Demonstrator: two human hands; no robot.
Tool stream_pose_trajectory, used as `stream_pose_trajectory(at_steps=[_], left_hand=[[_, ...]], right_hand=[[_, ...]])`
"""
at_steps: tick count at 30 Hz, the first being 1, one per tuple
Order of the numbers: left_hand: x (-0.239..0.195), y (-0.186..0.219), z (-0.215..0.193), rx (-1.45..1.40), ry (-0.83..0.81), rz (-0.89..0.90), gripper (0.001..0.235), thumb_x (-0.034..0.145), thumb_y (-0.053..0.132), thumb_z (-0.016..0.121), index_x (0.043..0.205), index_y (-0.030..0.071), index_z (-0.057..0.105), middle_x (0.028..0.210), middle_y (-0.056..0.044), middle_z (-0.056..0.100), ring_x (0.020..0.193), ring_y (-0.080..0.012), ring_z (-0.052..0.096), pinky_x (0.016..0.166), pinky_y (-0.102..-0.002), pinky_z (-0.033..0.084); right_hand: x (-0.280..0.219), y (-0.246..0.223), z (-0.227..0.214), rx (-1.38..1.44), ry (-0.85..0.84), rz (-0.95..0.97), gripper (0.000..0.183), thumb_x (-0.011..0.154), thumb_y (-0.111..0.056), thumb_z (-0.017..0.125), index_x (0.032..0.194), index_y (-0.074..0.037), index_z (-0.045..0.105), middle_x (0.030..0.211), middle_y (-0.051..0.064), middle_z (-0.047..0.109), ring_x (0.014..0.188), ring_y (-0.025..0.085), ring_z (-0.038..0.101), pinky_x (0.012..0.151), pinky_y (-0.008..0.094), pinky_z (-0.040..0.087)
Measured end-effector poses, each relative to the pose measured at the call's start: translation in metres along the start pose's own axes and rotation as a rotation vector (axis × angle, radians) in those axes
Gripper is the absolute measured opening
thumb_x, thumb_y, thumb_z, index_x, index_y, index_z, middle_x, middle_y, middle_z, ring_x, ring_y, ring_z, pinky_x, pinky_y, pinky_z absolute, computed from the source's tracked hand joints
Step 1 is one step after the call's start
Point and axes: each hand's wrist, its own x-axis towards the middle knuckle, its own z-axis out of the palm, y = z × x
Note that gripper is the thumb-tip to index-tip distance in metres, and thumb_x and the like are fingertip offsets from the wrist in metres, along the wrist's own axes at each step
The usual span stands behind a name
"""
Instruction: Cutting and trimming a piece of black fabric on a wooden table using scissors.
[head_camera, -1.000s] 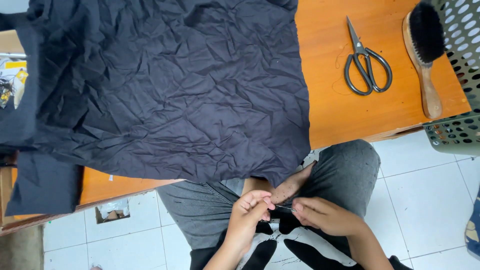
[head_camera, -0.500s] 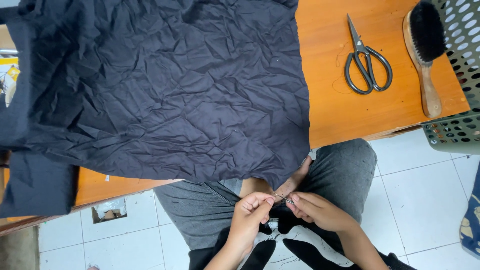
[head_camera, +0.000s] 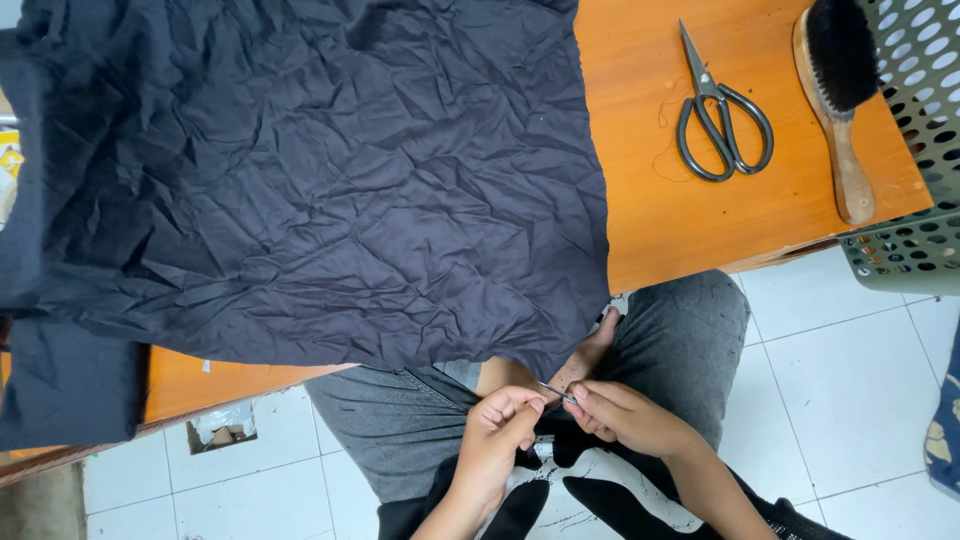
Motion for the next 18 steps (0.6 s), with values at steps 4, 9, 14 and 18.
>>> stream_pose_trajectory(at_steps=[4,9,14,18], left_hand=[[0.0006,0.0022,0.0006,0.011,-0.01,-0.02,0.009,0.078,0.003,0.058,0.078,0.0,0.066,0.051,-0.001,0.049,0.044,-0.0073,0.04,0.045,-0.018,0.032],[0.0005,0.0033,0.0005,0.024,-0.01,-0.036,0.009,0.078,0.003,0.057,0.077,0.001,0.065,0.05,-0.001,0.048,0.045,-0.0076,0.04,0.046,-0.019,0.032],[0.0011,-0.0002,-0.0008,0.009,-0.027,-0.014,0.009,0.079,0.004,0.057,0.079,0.001,0.065,0.055,-0.001,0.052,0.045,-0.0075,0.04,0.045,-0.018,0.032],[0.0012,-0.0029,-0.0014,-0.004,-0.017,-0.032,0.008,0.079,0.004,0.058,0.079,0.001,0.065,0.059,-0.002,0.056,0.046,-0.0074,0.041,0.045,-0.019,0.034]], right_hand=[[0.0014,0.0007,0.0,-0.007,0.003,0.009,0.032,0.092,-0.029,0.035,0.071,-0.009,0.046,0.062,-0.002,0.035,0.053,0.008,0.03,0.045,0.02,0.025],[-0.0007,-0.0049,-0.0002,-0.039,-0.004,-0.014,0.032,0.092,-0.03,0.035,0.071,-0.009,0.045,0.061,-0.002,0.035,0.052,0.008,0.03,0.045,0.02,0.027],[0.0008,-0.0015,-0.0019,-0.046,-0.014,0.003,0.034,0.092,-0.033,0.035,0.069,-0.009,0.045,0.061,-0.001,0.033,0.052,0.009,0.03,0.045,0.02,0.026],[-0.0004,-0.0025,-0.0013,-0.07,-0.016,-0.012,0.036,0.09,-0.036,0.036,0.067,-0.01,0.044,0.06,-0.001,0.035,0.052,0.009,0.032,0.046,0.02,0.028]])
